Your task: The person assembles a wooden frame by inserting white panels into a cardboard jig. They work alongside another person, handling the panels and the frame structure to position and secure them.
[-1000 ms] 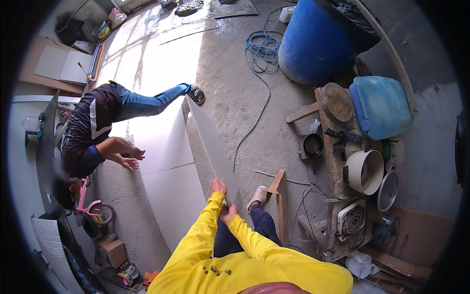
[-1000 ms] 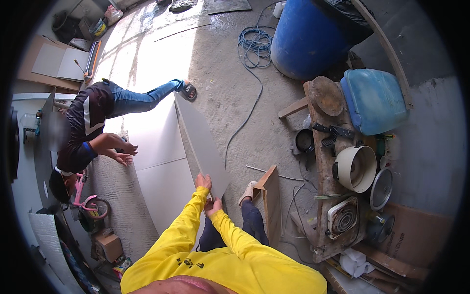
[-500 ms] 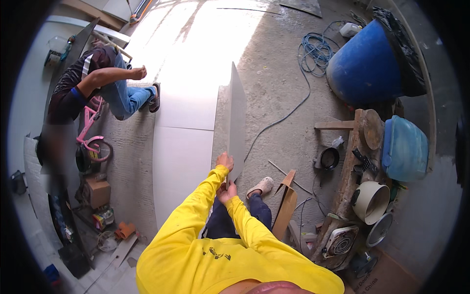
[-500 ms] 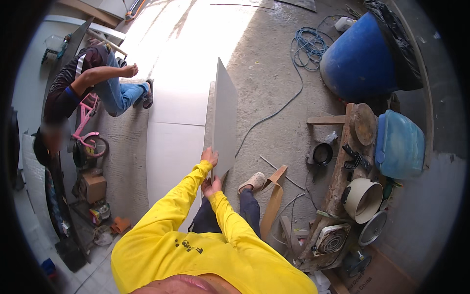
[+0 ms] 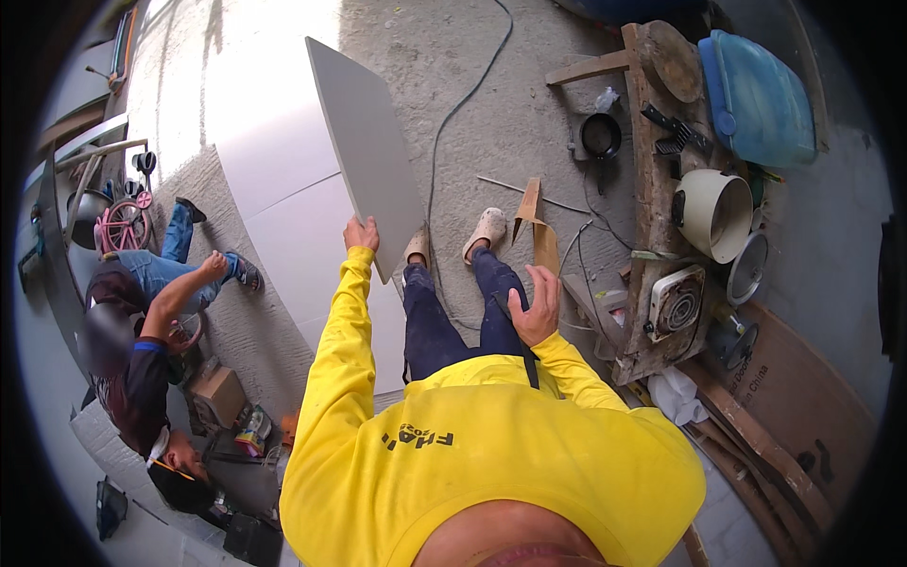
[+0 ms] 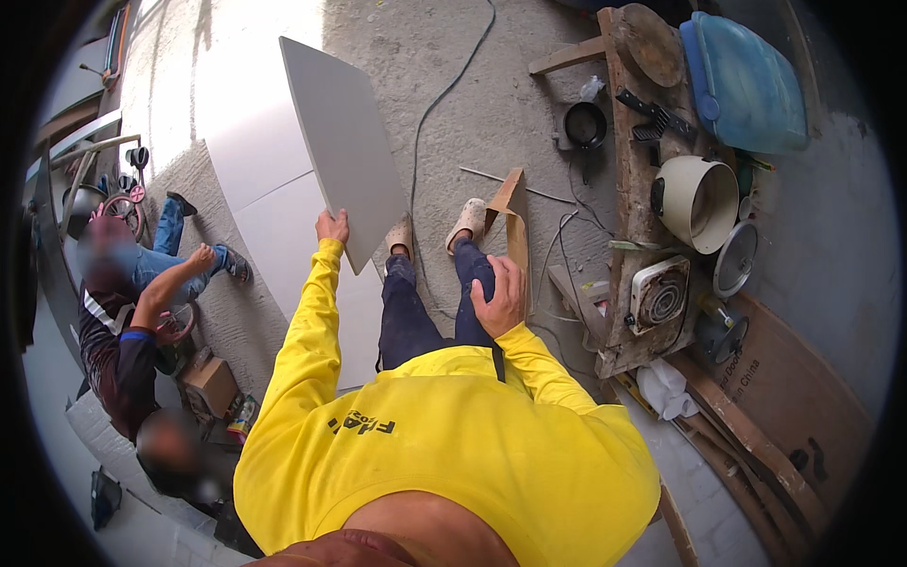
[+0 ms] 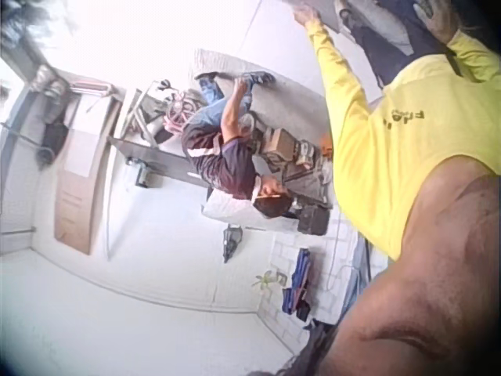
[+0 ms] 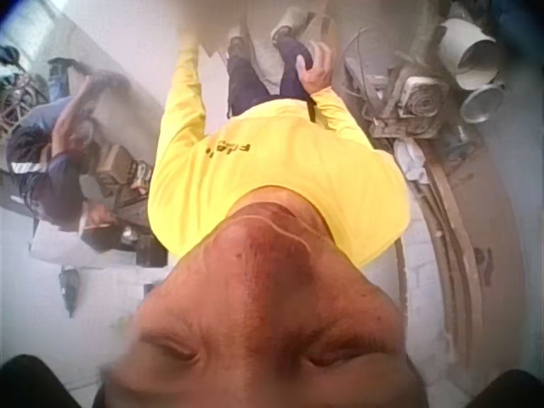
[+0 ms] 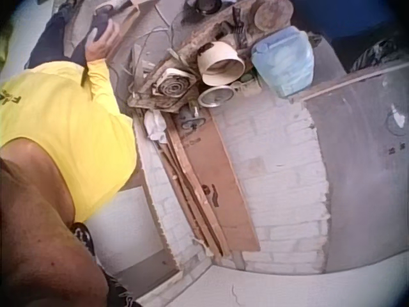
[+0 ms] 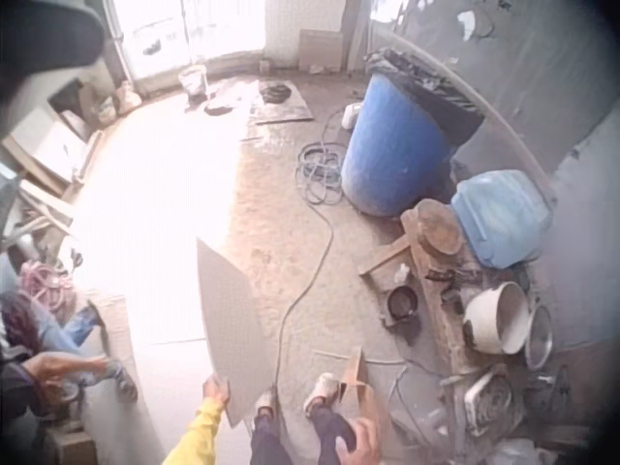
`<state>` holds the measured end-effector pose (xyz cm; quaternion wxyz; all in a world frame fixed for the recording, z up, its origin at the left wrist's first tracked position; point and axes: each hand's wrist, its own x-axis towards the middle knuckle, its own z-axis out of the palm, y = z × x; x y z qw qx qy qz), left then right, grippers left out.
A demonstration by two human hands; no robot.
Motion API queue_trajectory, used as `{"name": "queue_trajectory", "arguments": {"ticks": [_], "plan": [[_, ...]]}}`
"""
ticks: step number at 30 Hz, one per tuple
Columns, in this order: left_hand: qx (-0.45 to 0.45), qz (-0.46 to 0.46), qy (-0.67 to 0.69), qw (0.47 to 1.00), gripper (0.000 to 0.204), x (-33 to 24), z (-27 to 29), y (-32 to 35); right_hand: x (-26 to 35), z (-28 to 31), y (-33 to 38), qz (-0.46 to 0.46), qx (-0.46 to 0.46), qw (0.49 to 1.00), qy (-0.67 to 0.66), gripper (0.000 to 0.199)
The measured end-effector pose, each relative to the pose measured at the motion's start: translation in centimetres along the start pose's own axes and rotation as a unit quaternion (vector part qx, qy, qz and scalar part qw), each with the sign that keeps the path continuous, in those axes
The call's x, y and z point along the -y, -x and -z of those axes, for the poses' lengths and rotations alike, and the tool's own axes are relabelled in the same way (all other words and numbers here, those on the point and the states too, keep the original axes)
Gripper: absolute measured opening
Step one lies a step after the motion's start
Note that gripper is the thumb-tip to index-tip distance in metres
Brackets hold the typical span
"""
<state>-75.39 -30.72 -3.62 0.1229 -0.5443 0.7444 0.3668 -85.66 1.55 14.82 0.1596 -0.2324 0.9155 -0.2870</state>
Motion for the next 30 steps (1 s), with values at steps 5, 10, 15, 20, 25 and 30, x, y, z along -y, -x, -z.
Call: {"name": "queue_trajectory", "arguments": {"ticks": [5,10,15,20,25,30], "plan": [[0.011,-0.004,-0.031,0.999,0.030,-1.0,-0.4,1.2,-4.7,-0.4,4.6,-0.213,0.031,0.957,0.193,0.087],[-0.003,-0.019,-0.036,0.999,0.030,-1.4,-1.3,2.2,-9.9,-2.4,6.1,-0.343,-0.037,0.931,0.116,0.083],[0.016,-0.017,-0.050,0.998,0.031,-1.6,-1.3,2.0,-16.7,-2.5,7.9,-0.316,0.005,0.947,0.053,0.043],[-0.004,-0.006,-0.083,0.996,0.033,-0.8,-1.3,1.5,-13.1,2.2,5.5,-0.184,0.032,0.981,0.048,0.025],[-0.021,-0.005,-0.053,0.998,0.033,0.3,-1.3,1.4,-8.3,11.6,-0.1,-0.125,-0.033,0.987,0.096,0.018],[-0.030,0.021,-0.072,0.997,0.034,0.9,-1.5,0.9,-8.2,17.1,-8.9,-0.084,-0.082,0.987,0.110,0.025]]}}
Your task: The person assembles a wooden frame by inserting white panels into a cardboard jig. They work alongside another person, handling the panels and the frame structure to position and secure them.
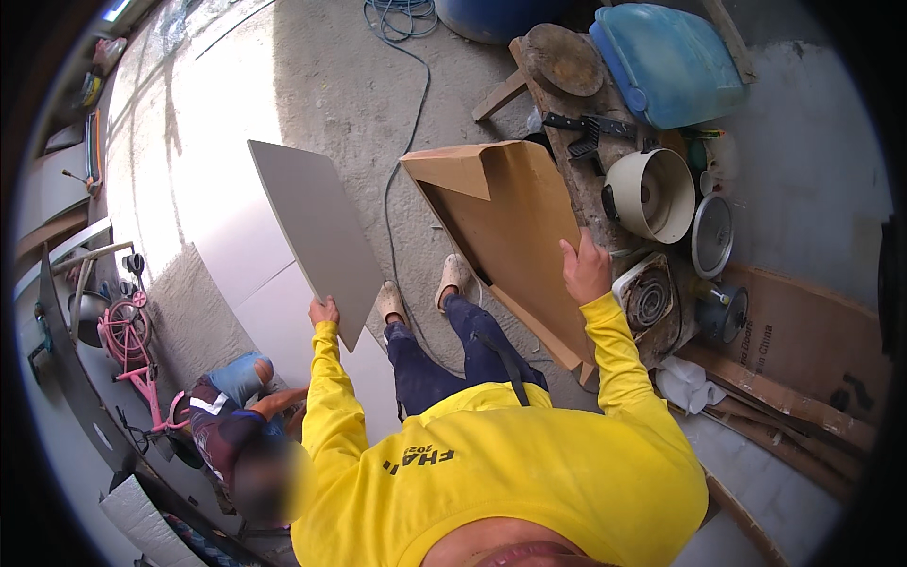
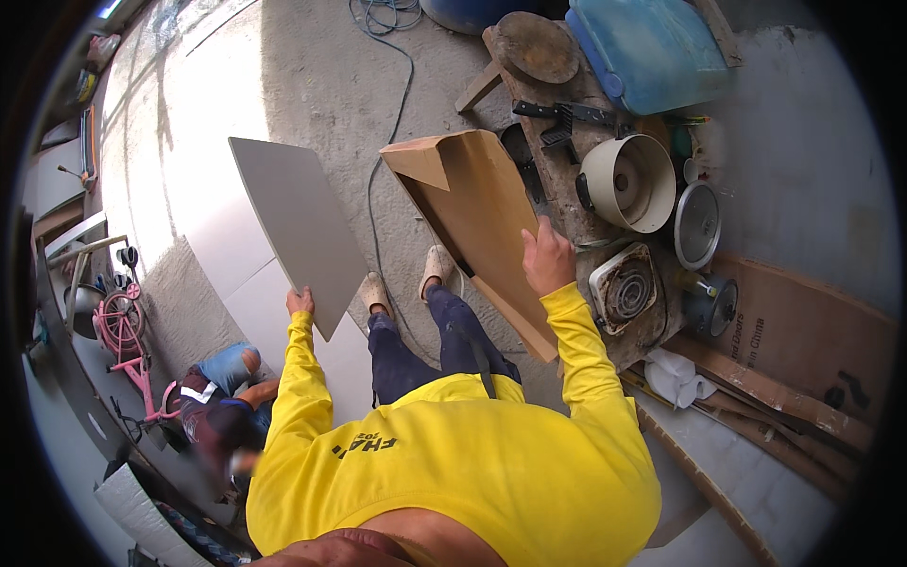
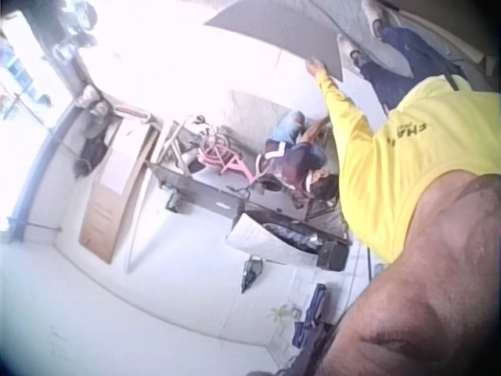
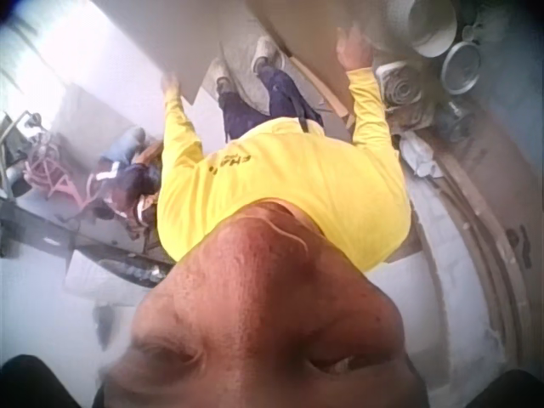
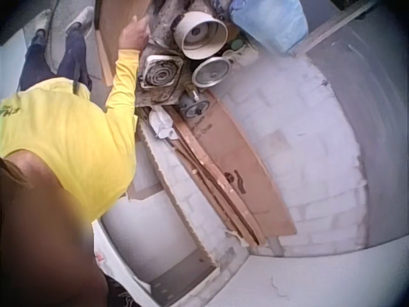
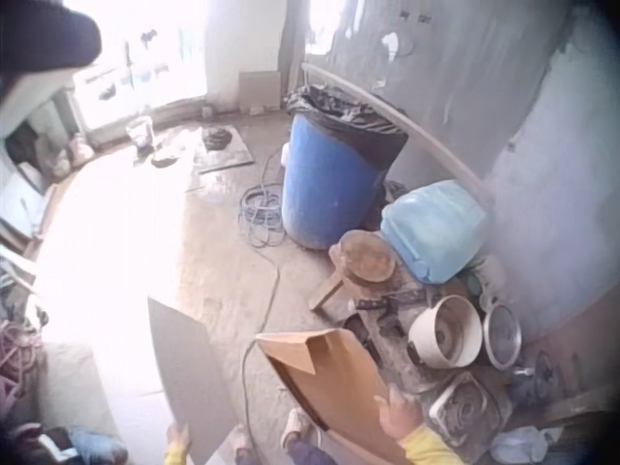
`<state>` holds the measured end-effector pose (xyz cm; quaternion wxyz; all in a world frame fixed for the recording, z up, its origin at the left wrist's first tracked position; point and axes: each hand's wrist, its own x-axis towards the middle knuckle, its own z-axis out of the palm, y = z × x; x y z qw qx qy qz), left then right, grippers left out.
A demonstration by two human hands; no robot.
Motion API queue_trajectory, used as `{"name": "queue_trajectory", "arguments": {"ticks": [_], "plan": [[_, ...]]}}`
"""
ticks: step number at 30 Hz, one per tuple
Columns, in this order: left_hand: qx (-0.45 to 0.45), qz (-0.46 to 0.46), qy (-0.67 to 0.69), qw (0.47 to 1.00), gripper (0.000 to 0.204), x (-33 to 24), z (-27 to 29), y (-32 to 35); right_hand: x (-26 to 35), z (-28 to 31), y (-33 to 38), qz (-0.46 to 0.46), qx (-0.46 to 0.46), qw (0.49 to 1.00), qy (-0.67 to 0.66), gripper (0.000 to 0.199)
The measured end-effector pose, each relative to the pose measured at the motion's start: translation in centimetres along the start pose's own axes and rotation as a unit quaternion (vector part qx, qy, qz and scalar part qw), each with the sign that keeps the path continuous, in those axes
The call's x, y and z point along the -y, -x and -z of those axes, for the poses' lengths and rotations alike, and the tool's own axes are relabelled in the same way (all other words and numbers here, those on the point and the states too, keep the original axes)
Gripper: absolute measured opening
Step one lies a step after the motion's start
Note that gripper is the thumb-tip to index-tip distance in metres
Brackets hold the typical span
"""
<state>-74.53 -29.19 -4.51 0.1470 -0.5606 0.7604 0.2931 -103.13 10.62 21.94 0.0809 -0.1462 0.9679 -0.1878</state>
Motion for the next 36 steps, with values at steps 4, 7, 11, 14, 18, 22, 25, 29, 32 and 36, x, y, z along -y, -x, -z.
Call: {"name": "queue_trajectory", "arguments": {"ticks": [4,7,11,14,18,22,25,29,32,36], "plan": [[-0.003,0.025,0.011,1.000,0.035,-0.6,0.6,0.1,1.4,-0.2,-11.4,0.034,-0.030,0.999,0.005,0.036],[0.013,0.019,0.042,0.999,0.037,0.2,0.8,0.1,2.0,-2.3,-20.6,0.013,-0.018,0.999,0.050,0.036],[-0.017,0.067,-0.027,0.997,0.038,1.1,0.2,-0.5,3.2,-7.3,-29.4,-0.007,0.012,0.996,0.093,0.035],[-0.001,0.066,0.011,0.998,0.038,-1.0,1.2,0.3,2.2,-10.4,-34.1,-0.008,0.023,0.992,0.125,0.035],[-0.004,0.080,0.004,0.997,0.037,0.2,1.1,0.1,3.0,-11.0,-37.9,-0.031,0.032,0.981,0.187,0.038],[-0.002,0.067,0.029,0.997,0.035,-0.7,1.2,0.4,1.4,-11.9,-39.4,0.004,-0.083,0.967,0.239,0.035],[-0.020,0.065,0.010,0.998,0.034,-0.6,0.9,0.6,0.5,-12.6,-39.4,0.052,-0.196,0.926,0.318,0.027],[-0.003,0.070,0.034,0.997,0.033,-2.1,0.9,1.1,-0.1,-12.2,-38.6,0.087,-0.122,0.915,0.375,0.027],[0.003,0.074,0.046,0.996,0.031,-0.7,0.5,0.9,3.1,-11.8,-36.5,0.142,-0.121,0.924,0.335,0.036],[0.013,0.087,0.062,0.994,0.032,-0.8,1.0,0.8,6.7,-12.0,-32.0,0.291,-0.130,0.928,0.194,0.044]]}}
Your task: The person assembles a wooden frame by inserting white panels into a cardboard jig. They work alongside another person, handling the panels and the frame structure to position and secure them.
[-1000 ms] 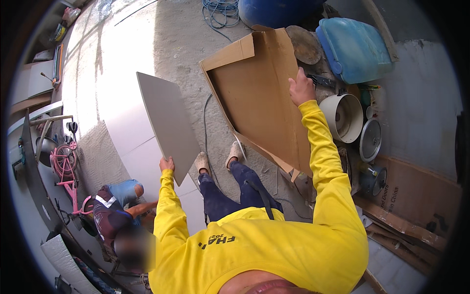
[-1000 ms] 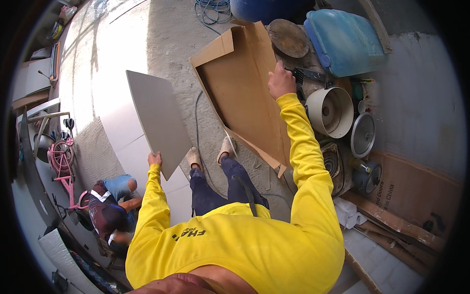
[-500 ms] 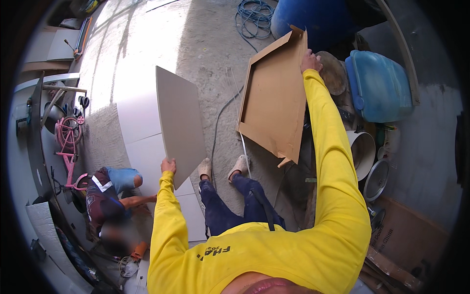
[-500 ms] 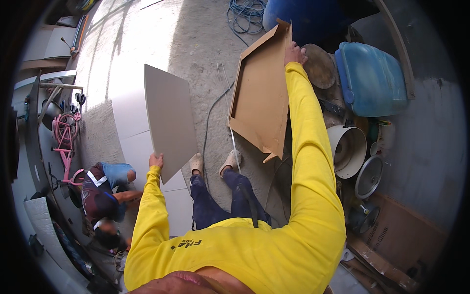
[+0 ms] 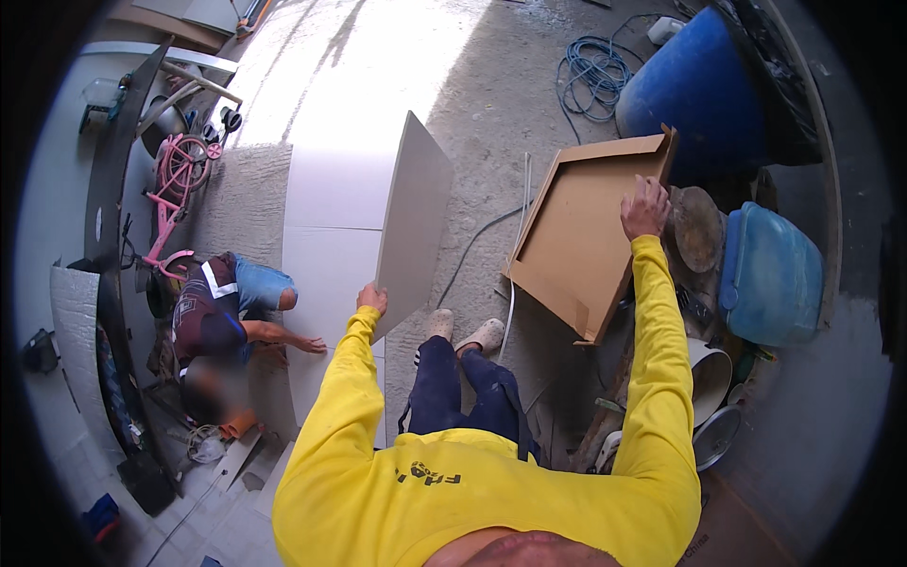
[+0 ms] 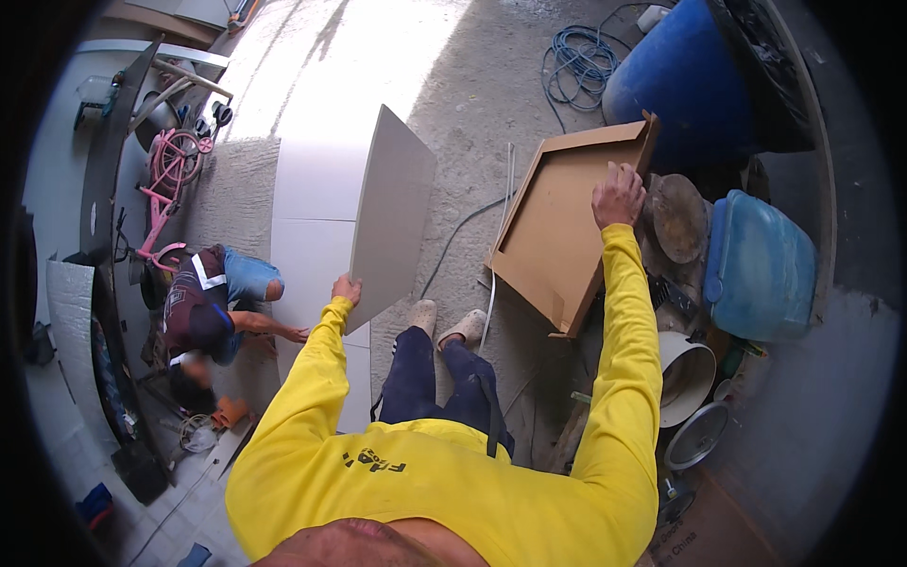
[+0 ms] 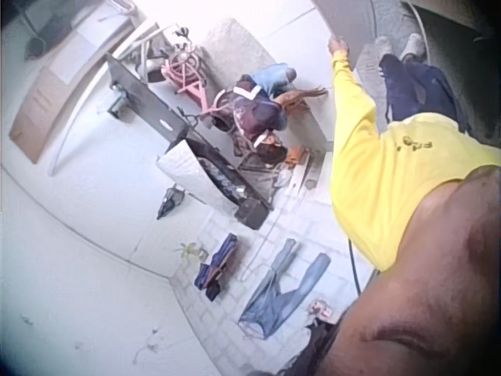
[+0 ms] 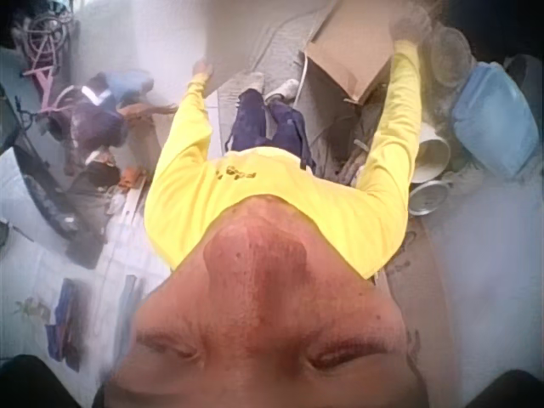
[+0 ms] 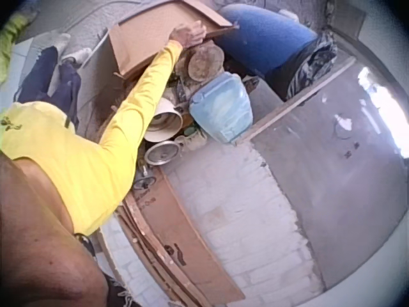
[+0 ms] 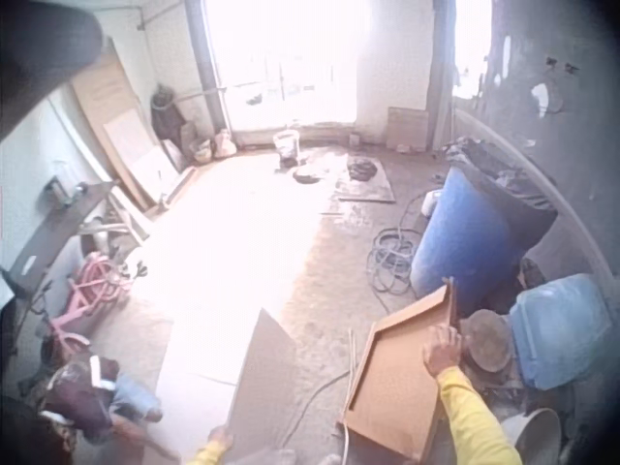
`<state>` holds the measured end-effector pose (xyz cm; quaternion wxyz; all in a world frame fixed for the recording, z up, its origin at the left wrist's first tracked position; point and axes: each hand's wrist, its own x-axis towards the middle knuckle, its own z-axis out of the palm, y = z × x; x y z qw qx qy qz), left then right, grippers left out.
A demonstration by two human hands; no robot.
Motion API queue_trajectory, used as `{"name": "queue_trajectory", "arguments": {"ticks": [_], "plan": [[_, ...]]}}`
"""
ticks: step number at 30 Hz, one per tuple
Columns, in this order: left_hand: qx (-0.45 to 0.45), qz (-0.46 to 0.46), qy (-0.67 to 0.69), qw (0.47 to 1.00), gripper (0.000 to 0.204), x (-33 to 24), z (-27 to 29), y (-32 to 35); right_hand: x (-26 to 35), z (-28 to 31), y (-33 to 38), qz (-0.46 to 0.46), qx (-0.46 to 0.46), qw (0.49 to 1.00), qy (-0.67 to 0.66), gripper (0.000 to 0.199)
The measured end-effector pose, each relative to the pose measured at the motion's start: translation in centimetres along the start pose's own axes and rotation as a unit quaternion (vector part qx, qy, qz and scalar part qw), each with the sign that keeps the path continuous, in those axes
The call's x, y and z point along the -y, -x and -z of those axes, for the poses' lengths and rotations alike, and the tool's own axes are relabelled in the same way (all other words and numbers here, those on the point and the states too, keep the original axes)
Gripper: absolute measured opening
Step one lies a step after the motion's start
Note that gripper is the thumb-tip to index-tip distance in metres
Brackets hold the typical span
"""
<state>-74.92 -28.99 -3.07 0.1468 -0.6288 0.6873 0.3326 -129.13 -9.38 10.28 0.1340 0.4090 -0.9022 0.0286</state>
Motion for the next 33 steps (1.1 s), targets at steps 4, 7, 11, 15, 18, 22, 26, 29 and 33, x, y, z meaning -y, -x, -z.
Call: {"name": "queue_trajectory", "arguments": {"ticks": [4,7,11,15,18,22,26,29,33], "plan": [[0.017,0.013,0.009,1.000,0.036,-1.2,1.3,-0.1,6.8,-1.8,2.8,0.072,0.141,0.986,-0.052,0.038],[0.012,0.046,0.023,0.999,0.037,0.3,0.7,-0.7,10.0,-3.6,4.1,0.143,0.330,0.933,0.010,0.041],[0.032,0.061,0.024,0.997,0.039,0.3,1.2,-0.1,12.5,-5.3,3.9,0.120,0.368,0.920,-0.062,0.040],[0.042,0.093,0.066,0.993,0.038,0.9,0.5,0.1,16.9,-6.4,0.4,0.061,0.377,0.911,-0.157,0.038],[0.051,0.118,0.076,0.989,0.040,-0.4,2.0,-0.4,21.2,-9.0,-3.5,0.051,0.346,0.900,-0.261,0.038],[0.041,0.132,0.100,0.985,0.037,-0.3,2.1,-0.3,26.8,-11.8,-8.7,0.077,0.286,0.891,-0.345,0.039],[0.035,0.154,0.117,0.980,0.036,-0.6,2.3,-0.5,33.9,-9.5,-14.8,0.040,0.245,0.875,-0.416,0.042],[0.028,0.165,0.130,0.977,0.035,-0.7,1.9,-0.5,38.1,-9.4,-17.7,0.060,0.167,0.892,-0.416,0.047],[0.015,0.166,0.148,0.975,0.035,-1.2,0.7,-0.1,41.4,-10.8,-19.2,0.134,0.200,0.903,-0.357,0.053]]}}
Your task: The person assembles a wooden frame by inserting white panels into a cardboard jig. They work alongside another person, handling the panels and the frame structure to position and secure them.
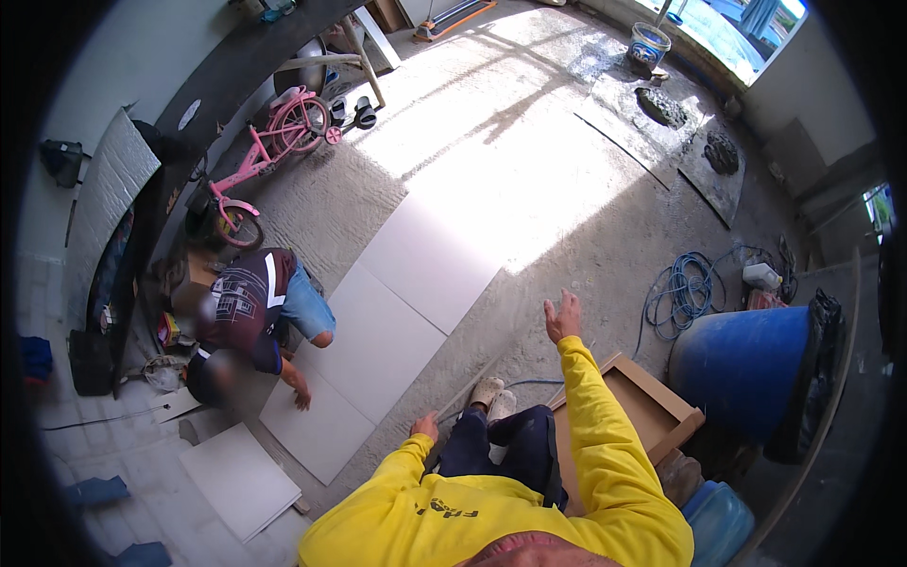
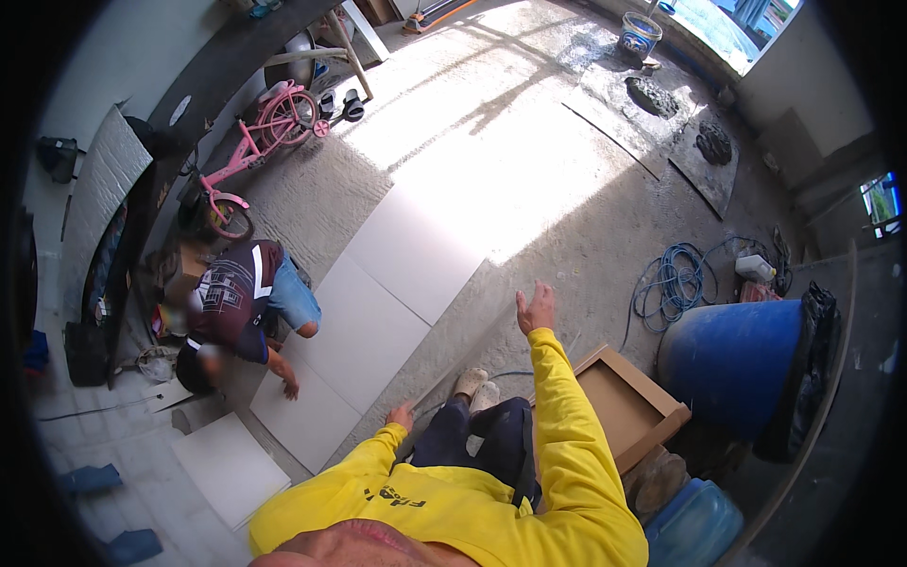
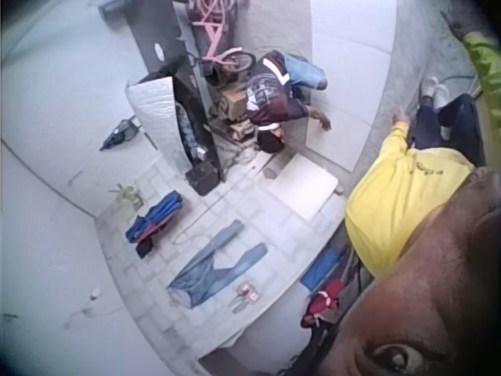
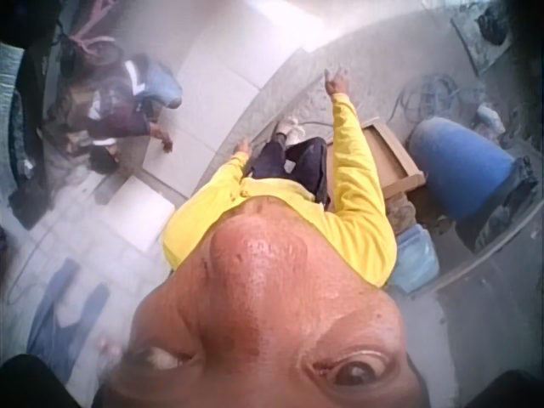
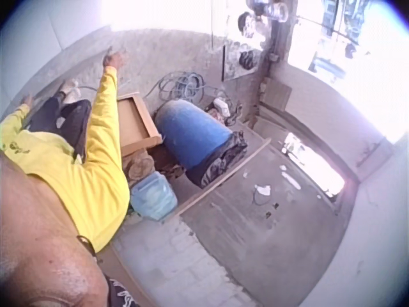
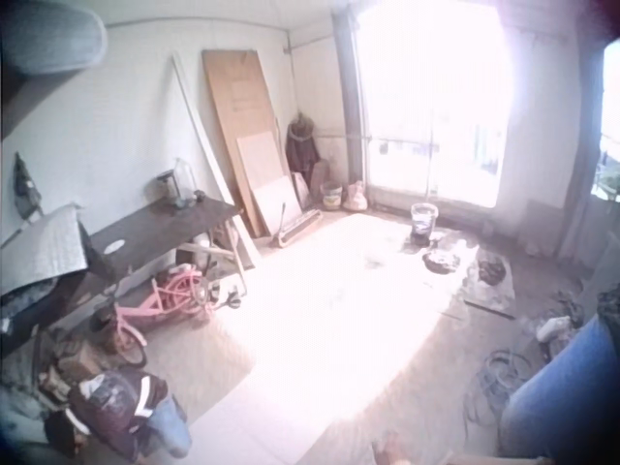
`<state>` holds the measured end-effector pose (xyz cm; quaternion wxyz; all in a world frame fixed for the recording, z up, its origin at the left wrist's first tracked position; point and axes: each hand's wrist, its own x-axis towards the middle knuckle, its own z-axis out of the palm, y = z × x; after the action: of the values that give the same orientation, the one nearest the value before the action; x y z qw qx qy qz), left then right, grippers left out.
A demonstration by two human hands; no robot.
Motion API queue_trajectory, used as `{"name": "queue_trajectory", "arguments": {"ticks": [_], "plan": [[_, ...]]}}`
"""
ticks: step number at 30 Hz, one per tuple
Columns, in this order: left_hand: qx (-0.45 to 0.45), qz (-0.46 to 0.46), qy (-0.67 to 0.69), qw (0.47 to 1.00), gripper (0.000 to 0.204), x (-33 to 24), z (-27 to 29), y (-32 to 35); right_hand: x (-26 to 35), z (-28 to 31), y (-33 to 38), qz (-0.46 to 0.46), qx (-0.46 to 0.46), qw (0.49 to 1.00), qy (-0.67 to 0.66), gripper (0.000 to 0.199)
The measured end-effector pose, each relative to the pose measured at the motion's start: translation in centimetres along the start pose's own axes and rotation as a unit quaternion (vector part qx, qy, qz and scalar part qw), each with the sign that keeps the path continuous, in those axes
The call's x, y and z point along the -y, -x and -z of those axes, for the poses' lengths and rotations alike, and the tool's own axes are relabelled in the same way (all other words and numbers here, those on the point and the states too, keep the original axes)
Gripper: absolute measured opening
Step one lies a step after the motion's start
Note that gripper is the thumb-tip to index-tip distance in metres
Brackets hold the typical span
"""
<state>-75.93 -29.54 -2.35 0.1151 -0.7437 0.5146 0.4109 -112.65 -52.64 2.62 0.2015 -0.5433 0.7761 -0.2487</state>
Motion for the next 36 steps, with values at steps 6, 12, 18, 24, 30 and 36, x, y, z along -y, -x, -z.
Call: {"name": "queue_trajectory", "arguments": {"ticks": [6,12,18,24,30,36], "plan": [[0.000,0.024,0.013,1.000,0.036,-0.2,-2.2,1.1,-1.9,-1.4,-1.2,-0.075,0.217,0.970,0.082,0.043],[0.104,-0.052,0.161,0.980,0.055,1.3,-2.1,1.4,-2.6,-3.0,-1.8,-0.252,0.216,0.943,0.023,0.039],[-0.022,0.268,0.303,0.914,0.083,5.3,-3.0,3.1,-7.3,-5.5,-2.0,-0.306,0.211,0.928,0.043,0.035],[-0.142,0.524,0.288,0.789,0.071,9.6,-6.7,5.2,-10.1,-6.6,-1.6,-0.314,0.222,0.920,-0.077,0.035],[0.005,0.463,0.721,0.516,0.048,6.2,-6.9,5.4,-3.9,-3.4,-1.4,-0.463,0.354,0.799,-0.151,0.036],[-0.038,0.450,0.767,0.456,0.042,2.9,-7.1,4.2,-2.6,-3.3,-1.5,-0.510,0.368,0.761,-0.157,0.029]]}}
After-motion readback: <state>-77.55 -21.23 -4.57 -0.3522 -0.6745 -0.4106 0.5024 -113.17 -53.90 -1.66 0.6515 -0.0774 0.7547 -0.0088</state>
